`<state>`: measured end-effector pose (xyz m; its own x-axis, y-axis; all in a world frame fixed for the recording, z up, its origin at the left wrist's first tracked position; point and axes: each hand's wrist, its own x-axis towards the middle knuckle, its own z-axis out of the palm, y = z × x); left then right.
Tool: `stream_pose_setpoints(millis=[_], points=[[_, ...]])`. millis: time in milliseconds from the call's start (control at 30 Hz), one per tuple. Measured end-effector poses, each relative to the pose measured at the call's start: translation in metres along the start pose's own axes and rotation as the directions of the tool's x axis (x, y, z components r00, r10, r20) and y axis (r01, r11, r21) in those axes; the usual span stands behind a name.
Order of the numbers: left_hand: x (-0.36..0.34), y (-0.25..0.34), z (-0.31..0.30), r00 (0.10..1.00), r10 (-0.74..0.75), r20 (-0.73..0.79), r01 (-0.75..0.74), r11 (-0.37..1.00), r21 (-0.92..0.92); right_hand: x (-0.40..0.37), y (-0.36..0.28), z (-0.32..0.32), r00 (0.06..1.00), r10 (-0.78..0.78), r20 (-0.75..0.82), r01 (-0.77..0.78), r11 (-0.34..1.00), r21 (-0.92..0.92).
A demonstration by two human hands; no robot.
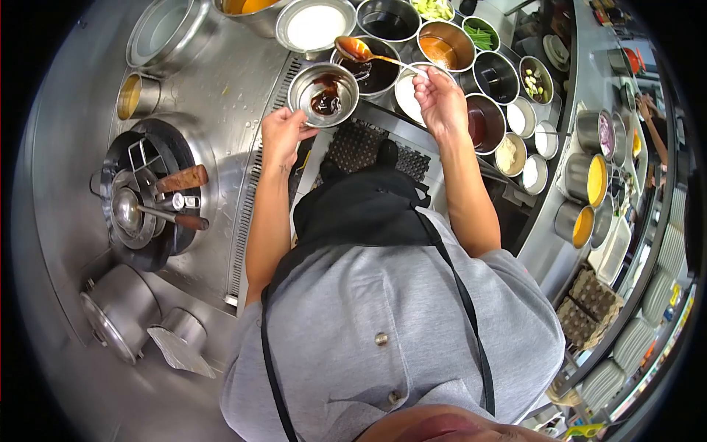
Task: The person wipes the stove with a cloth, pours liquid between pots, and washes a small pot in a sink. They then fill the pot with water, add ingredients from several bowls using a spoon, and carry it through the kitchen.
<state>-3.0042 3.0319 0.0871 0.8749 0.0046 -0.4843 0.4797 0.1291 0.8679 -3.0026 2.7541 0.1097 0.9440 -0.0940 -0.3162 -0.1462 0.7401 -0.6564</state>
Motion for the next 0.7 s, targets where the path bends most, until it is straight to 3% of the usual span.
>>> stream_pose_setpoints(millis=[133,267,367,433,533,600,667,700], points=[[-0.011,0.003,-0.005,1.0,-0.004,-0.016,0.004,1.0,-0.01,0.018,0.013,-0.014,0.984,-0.158,-0.075,0.15,0.982,-0.112],[-0.012,-0.015,-0.027,1.0,-0.004,0.012,0.004,1.0,-0.025,0.04,0.051,-0.029,0.941,-0.319,-0.109,0.243,0.866,-0.436],[-0.019,-0.018,-0.036,1.0,-0.023,-0.001,0.023,0.999,0.028,0.054,0.079,-0.04,0.939,-0.33,-0.097,0.197,0.748,-0.634],[-0.03,-0.016,-0.035,0.999,-0.024,-0.033,0.026,0.998,0.057,0.057,0.092,-0.038,0.951,-0.299,-0.086,0.167,0.723,-0.67],[-0.041,-0.019,-0.03,0.999,-0.043,-0.029,0.046,0.991,0.124,0.045,0.084,-0.031,0.976,-0.208,-0.065,0.061,0.544,-0.837],[-0.042,-0.03,-0.04,1.0,-0.023,-0.011,0.024,0.985,0.173,0.031,0.071,-0.038,0.846,-0.481,0.23,0.289,0.05,-0.956],[-0.054,-0.028,-0.031,1.0,-0.019,0.0,0.019,0.983,0.18,-0.002,0.025,-0.036,0.852,-0.493,0.174,0.205,0.009,-0.979],[-0.06,-0.028,-0.026,1.0,-0.017,-0.022,0.02,0.984,0.177,-0.005,0.013,-0.059,0.78,-0.607,0.154,0.267,0.1,-0.958]])
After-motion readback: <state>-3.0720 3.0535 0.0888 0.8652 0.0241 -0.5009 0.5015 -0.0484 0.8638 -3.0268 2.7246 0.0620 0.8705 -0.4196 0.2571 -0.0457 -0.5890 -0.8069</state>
